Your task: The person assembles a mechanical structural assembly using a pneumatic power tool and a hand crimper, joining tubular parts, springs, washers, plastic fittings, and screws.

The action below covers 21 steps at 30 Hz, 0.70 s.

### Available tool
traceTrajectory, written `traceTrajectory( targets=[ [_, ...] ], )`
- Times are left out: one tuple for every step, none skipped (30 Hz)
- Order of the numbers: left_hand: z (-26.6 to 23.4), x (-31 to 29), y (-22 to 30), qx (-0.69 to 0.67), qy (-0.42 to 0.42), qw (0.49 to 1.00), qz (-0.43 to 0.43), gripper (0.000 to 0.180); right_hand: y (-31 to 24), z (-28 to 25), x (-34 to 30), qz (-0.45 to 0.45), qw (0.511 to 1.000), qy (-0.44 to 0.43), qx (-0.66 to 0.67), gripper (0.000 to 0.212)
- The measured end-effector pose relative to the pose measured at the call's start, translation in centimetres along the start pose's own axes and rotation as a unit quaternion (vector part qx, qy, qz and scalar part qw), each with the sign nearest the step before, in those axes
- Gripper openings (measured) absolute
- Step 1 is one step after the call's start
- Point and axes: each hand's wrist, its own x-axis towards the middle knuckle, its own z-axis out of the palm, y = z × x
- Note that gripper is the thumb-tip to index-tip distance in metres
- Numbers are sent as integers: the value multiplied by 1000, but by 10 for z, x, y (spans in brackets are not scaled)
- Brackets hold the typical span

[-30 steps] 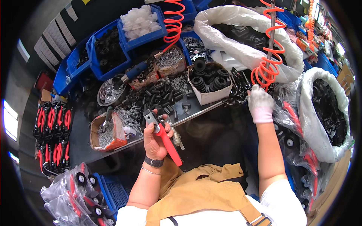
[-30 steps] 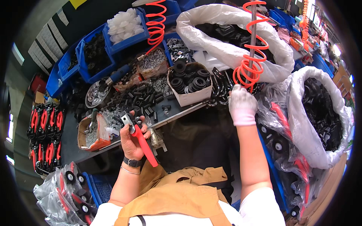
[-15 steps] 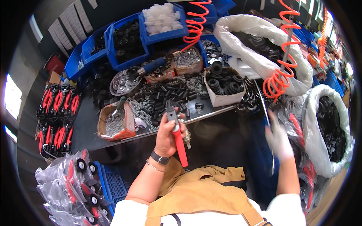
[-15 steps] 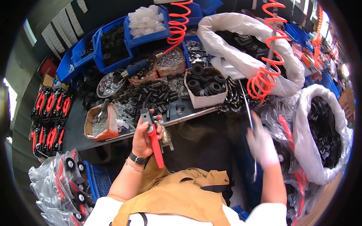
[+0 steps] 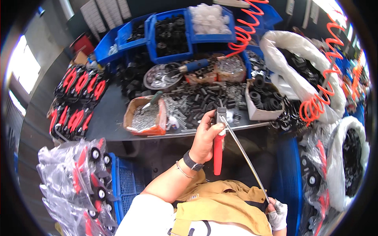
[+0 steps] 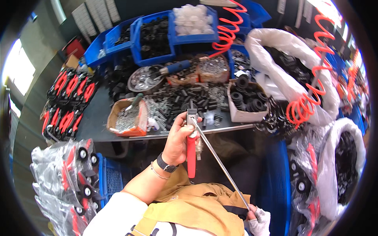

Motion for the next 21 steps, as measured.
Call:
traceTrajectory(
  targets=[
    [-2, -6, 5, -2, -1, 1000, 26, 49, 5, -1, 7, -45, 999, 4, -8, 33],
    [-6, -10, 12, -1, 7, 999, 39, 49, 2, -7, 13, -85, 995, -9, -56, 30],
    [-15, -13, 20, 76, 13, 993, 87, 51, -6, -7, 22, -117, 989, -17, -91, 28],
    [-25, -15, 27, 155, 21, 979, 132, 54, -14, -7, 31, -150, 981, -24, -124, 26],
    [-42, -16, 38, 313, 63, 927, 195, 56, -17, -8, 41, -186, 965, -19, -185, 24],
    [-48, -16, 60, 552, 104, 754, 341, 56, -17, -3, 50, -216, 947, 12, -238, 20],
    [-46, -16, 87, 597, 93, 693, 393, 57, -24, 9, 65, -239, 946, -4, -221, 22],
    [-43, -19, 113, 636, 81, 629, 440, 58, -30, 26, 81, -260, 943, -19, -207, 25],
    [-41, -23, 135, 658, 87, 618, 421, 58, -24, 47, 94, -247, 956, -64, -146, 26],
    [-40, -26, 155, 677, 92, 607, 405, 58, -22, 68, 108, -234, 963, -106, -86, 26],
    [-42, -31, 170, 723, 65, 548, 414, 57, -30, 90, 117, -193, 965, -170, -49, 25],
    [-45, -37, 179, 725, 68, 545, 417, 57, -43, 113, 125, -150, 961, -232, -11, 23],
    [-46, -45, 185, 754, 62, 548, 357, 59, -64, 134, 137, -246, 937, -246, -26, 19],
    [-51, -49, 188, 777, 54, 553, 297, 61, -86, 149, 156, -338, 905, -254, -43, 15],
    [-55, -60, 190, 814, 35, 517, 261, 66, -104, 162, 184, -353, 905, -239, -12, 12],
    [-62, -66, 190, 807, -15, 533, 254, 72, -128, 175, 212, -367, 903, -221, 17, 9],
    [-64, -72, 197, 812, -33, 543, 211, 74, -159, 189, 244, -357, 924, -141, 4, 12],
    [-63, -71, 205, 810, -63, 556, 174, 75, -186, 194, 288, -398, 909, -18, -125, 18],
    [-58, -70, 219, 808, -104, 564, 137, 76, -204, 202, 329, -418, 888, 38, -185, 20],
    [-52, -62, 235, 800, -151, 572, 102, 78, -198, 205, 386, -443, 848, 79, -278, 20],
    [-49, -56, 249, 810, -188, 553, 49, 78, -204, 212, 422, -393, 843, 61, -362, 24]
  ],
)
